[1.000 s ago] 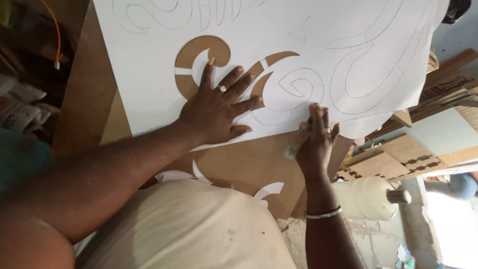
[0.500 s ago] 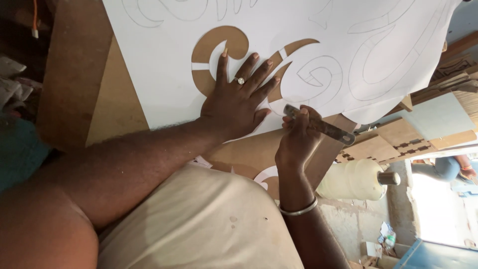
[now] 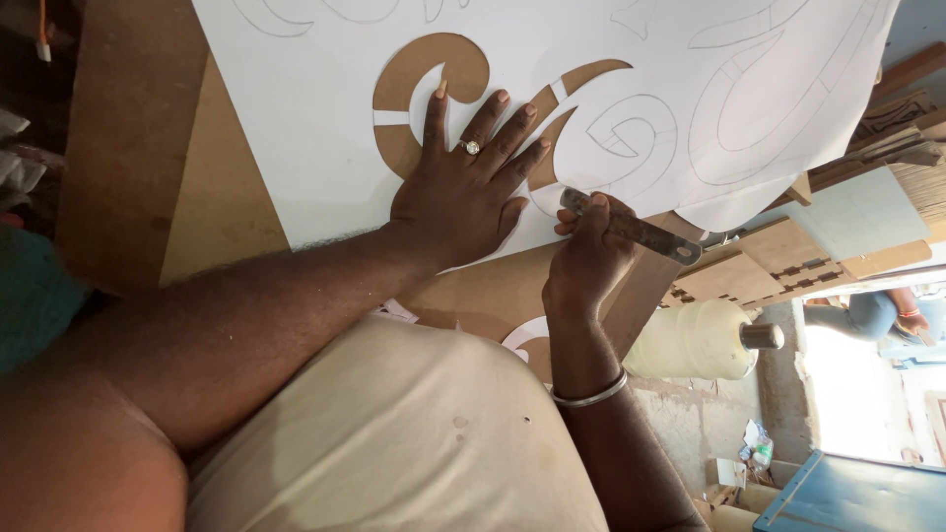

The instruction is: Using a sharp metal tool to cut intricate stencil or design patterns out of a large sheet of white paper.

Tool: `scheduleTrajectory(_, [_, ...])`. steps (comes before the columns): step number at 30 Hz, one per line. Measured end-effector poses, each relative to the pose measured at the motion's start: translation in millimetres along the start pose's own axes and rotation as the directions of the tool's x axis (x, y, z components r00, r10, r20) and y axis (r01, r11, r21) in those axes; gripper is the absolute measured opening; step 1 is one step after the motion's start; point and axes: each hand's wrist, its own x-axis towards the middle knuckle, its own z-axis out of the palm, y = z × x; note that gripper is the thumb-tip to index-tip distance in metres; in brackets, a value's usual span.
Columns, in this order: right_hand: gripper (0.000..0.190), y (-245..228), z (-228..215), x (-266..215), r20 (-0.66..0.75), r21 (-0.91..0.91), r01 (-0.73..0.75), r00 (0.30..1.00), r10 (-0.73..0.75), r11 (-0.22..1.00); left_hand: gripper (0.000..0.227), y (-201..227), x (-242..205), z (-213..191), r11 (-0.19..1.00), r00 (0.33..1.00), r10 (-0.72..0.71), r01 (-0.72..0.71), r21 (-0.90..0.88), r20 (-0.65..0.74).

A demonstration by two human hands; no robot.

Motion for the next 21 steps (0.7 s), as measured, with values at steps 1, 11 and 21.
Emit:
scheduleTrajectory(1, [0.018,1.3,0.1,0.8,0.010,0.008,-0.003,1.000,0.003,1.000,0.064,-0.4,-0.2,0.7,1.000,1.000,0.000,0.000,0.001,-0.009])
scheduleTrajectory(11, [0.015,-4.6,4.3,5.1,0.005,-0.018,-0.059,0.998,0.059,0.998,0.062,-0.9,-1.9,8.0,0.998,0.997,0.024,-0.020,0.063,-0.070])
scheduleTrajectory(21, [0.015,-7.9,9.6,-5.5,0.003,-0.023,-0.108,0.994,0.108,0.994,0.061,0.1,-2.4,8.1,0.997,0.996,0.027,-0.021,0.068,-0.087])
